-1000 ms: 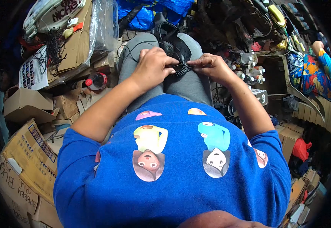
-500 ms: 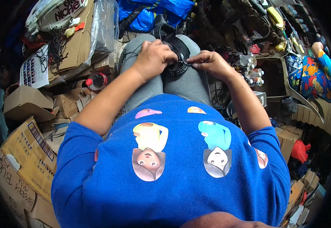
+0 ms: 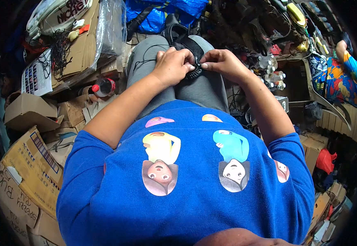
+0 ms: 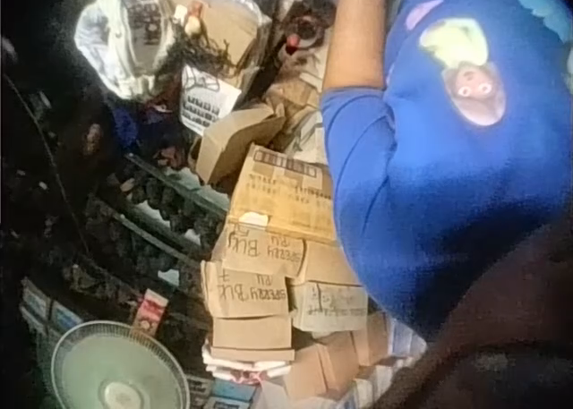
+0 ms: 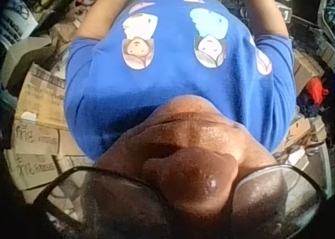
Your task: Hand stitching the upper or heel portion of a black leather shoe part.
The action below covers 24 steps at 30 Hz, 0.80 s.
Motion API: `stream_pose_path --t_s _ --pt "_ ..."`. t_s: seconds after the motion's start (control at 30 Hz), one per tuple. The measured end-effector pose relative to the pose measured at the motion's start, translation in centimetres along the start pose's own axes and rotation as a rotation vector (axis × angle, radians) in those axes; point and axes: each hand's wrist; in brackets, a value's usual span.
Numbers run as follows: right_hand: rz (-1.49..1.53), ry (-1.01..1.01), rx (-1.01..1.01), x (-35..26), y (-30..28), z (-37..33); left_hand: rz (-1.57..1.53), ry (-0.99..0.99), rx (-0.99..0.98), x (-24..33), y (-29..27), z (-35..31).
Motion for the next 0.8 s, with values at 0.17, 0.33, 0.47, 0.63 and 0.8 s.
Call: stream_pose_path --t_s 0.17,0.33,0.47,0.63,0.8 --pt "-0.331 -0.023 -0.033 -0.7 0.1 0.8 0.124 0.123 -0.105 0.6 -1.6 0.9" --pt "0.030 0.063 0.076 1.2 -2.1 -1.4 0.205 0.181 -0.088 -0.3 -3.2 0.1" --pt "0.151 0.019 0.108 2.3 -1.0 -2.4 0.126 0.166 -0.114 -0.5 -2.3 0.6" --pt "-0.148 -0.016 0.151 3.6 -1.2 -3.4 0.072 0.153 -0.174 -0.3 -1.4 1.6" --pt "0.144 -0.010 0.087 3.1 -2.7 -6.1 0.180 0.230 -0.224 0.2 -1.9 1.8"
Point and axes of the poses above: each hand's wrist, its own z-axis towards the middle knuckle, its own y-axis out of the palm, x = y × z, and after that the axes turned 8 degrees about -z, right-handed
